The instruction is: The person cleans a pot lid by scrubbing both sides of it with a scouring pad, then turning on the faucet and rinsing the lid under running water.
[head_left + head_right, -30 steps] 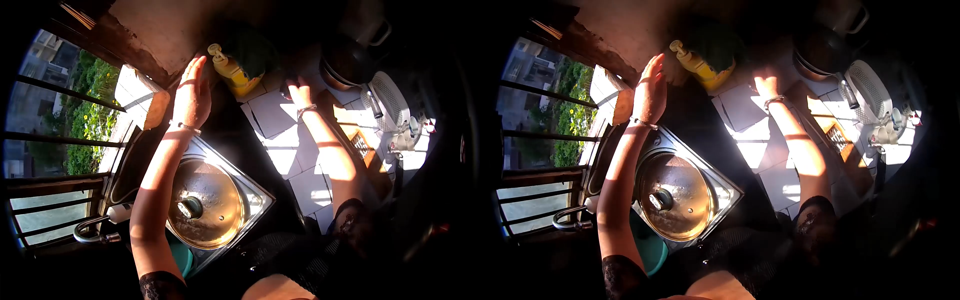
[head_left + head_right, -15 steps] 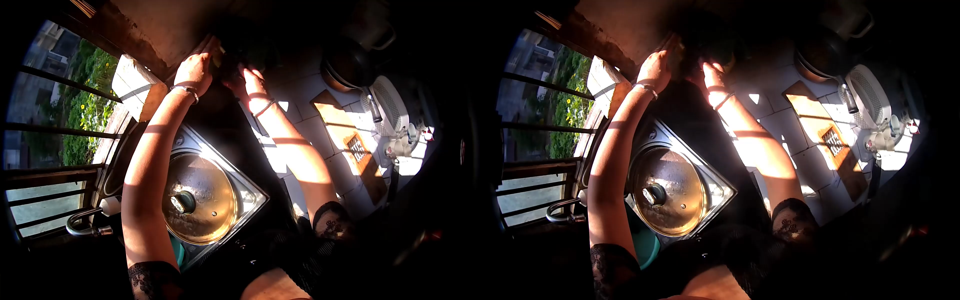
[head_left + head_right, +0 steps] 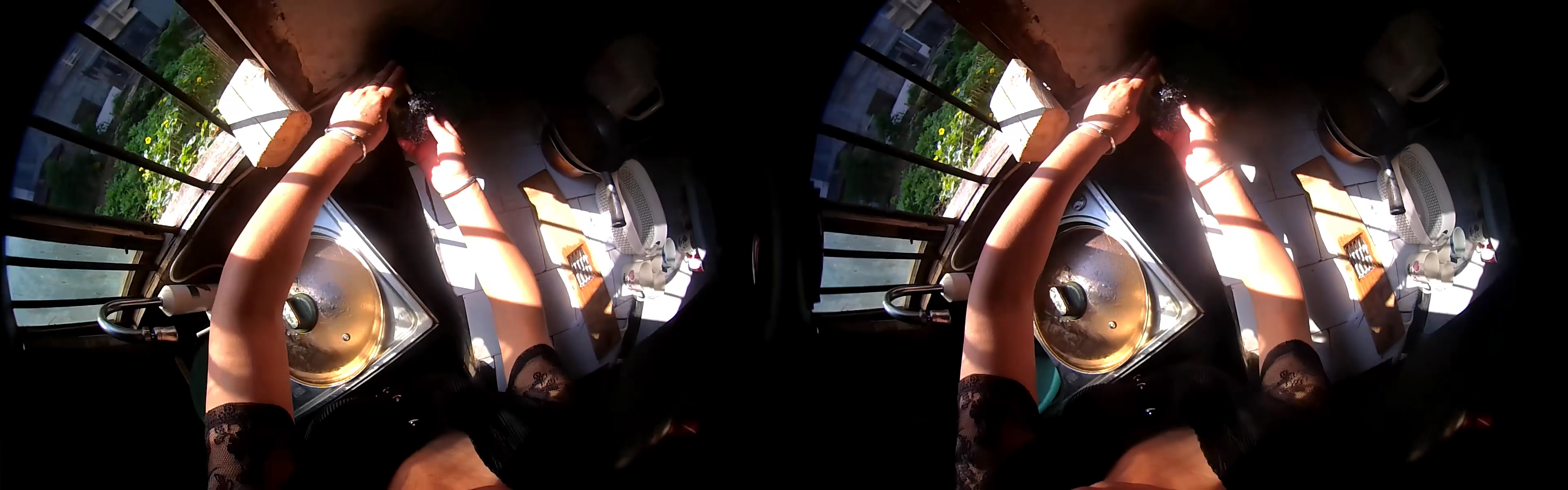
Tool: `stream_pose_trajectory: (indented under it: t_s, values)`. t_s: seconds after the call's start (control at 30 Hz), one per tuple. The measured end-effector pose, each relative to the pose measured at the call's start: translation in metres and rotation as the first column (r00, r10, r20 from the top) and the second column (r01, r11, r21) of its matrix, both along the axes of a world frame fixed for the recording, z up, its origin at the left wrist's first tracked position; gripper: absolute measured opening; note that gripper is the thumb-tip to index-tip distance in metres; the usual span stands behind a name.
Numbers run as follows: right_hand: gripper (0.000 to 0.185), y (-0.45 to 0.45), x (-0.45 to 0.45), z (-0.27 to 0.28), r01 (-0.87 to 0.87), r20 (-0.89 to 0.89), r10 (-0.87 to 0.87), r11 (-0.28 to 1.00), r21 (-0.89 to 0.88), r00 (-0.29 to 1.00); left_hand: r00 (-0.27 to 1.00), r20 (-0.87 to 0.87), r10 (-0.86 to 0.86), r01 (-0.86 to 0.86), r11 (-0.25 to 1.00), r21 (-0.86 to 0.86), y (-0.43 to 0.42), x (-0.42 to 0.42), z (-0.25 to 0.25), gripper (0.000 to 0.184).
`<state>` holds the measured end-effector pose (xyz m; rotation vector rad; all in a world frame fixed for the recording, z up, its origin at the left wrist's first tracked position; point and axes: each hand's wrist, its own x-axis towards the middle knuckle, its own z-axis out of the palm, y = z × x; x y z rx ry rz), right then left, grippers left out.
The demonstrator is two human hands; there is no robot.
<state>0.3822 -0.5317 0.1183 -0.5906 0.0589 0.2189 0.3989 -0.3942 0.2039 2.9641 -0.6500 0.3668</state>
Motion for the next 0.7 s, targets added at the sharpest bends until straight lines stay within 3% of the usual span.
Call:
stream_pose_trajectory:
  t_s: [0.07, 0.13, 0.17, 0.2, 0.27, 0.3, 0.33, 0.37, 0.4, 0.43, 0.47, 0.5, 0.57, 0.6, 0.67, 0.7]
  values:
    - [0.026, -0.007, -0.008, -0.007, -0.066, 0.105, 0.062, 0.997, 0.041, 0.993, 0.999, 0.037, -0.011, 0.012, 1.0, -0.026, 0.0, 0.003, -0.005, 0.058]
    - [0.024, -0.013, -0.019, -0.002, -0.106, 0.113, 0.101, 0.994, 0.041, 0.988, 0.997, -0.075, 0.026, -0.025, 1.0, 0.017, -0.003, 0.007, 0.007, 0.055]
    - [0.025, -0.016, -0.03, -0.004, -0.141, 0.147, 0.134, 0.989, 0.041, 0.98, 0.988, -0.141, 0.067, -0.068, 0.998, -0.002, -0.005, -0.001, 0.011, 0.062]
    - [0.025, -0.02, -0.036, -0.001, -0.172, 0.188, 0.162, 0.984, 0.038, 0.969, 0.994, -0.099, 0.043, -0.042, 0.999, 0.017, -0.004, -0.003, 0.008, 0.069]
    - [0.027, -0.026, -0.052, -0.007, -0.242, 0.104, 0.235, 0.969, 0.055, 0.966, 0.999, -0.027, 0.025, -0.032, 0.965, -0.26, -0.004, -0.042, 0.01, 0.063]
    - [0.03, -0.025, -0.066, 0.003, -0.178, 0.041, 0.178, 0.984, 0.001, 0.983, 0.997, -0.062, 0.036, -0.055, 0.939, -0.339, -0.004, -0.066, 0.018, 0.062]
    - [0.032, -0.026, -0.076, 0.007, -0.204, 0.02, 0.205, 0.978, -0.05, 0.979, 0.994, -0.102, 0.038, -0.077, 0.906, -0.416, -0.003, -0.091, 0.024, 0.061]
    - [0.032, -0.024, -0.093, 0.01, -0.249, 0.037, 0.249, 0.969, -0.004, 0.968, 0.999, 0.029, -0.026, 0.036, 0.889, -0.456, 0.01, -0.112, 0.0, 0.059]
    - [0.033, -0.022, -0.108, 0.012, -0.29, 0.062, 0.287, 0.956, 0.041, 0.956, 0.998, -0.054, -0.038, 0.007, 0.872, -0.489, 0.022, -0.141, -0.001, 0.056]
    - [0.033, -0.02, -0.122, 0.008, -0.294, 0.023, 0.294, 0.956, 0.019, 0.956, 0.996, 0.011, -0.083, 0.076, 0.846, -0.527, 0.04, -0.169, -0.016, 0.054]
    - [0.032, -0.02, -0.136, 0.007, -0.34, 0.058, 0.344, 0.938, -0.068, 0.937, 0.995, -0.047, -0.086, 0.049, 0.854, -0.518, 0.058, -0.199, -0.02, 0.051]
    - [0.031, -0.019, -0.149, -0.001, -0.377, 0.019, 0.379, 0.924, -0.064, 0.925, 0.969, -0.242, -0.048, -0.07, 0.887, -0.457, 0.075, -0.225, -0.014, 0.05]
    - [0.029, -0.008, -0.173, -0.002, -0.418, -0.051, 0.416, 0.907, -0.053, 0.908, 0.973, -0.229, 0.007, -0.076, 0.954, -0.291, 0.119, -0.265, -0.03, 0.049]
    - [0.029, 0.0, -0.189, 0.002, -0.436, -0.023, 0.435, 0.899, -0.047, 0.9, 0.967, -0.247, 0.063, -0.087, 0.992, -0.09, 0.139, -0.28, -0.038, 0.048]
    - [0.029, 0.008, -0.208, -0.012, -0.462, -0.046, 0.46, 0.884, -0.073, 0.887, 0.947, -0.303, 0.108, -0.069, 0.988, 0.136, 0.167, -0.301, -0.048, 0.05]
    - [0.029, 0.013, -0.22, -0.014, -0.454, -0.086, 0.447, 0.882, -0.122, 0.89, 0.927, -0.367, 0.071, -0.015, 0.988, 0.155, 0.179, -0.311, -0.055, 0.051]
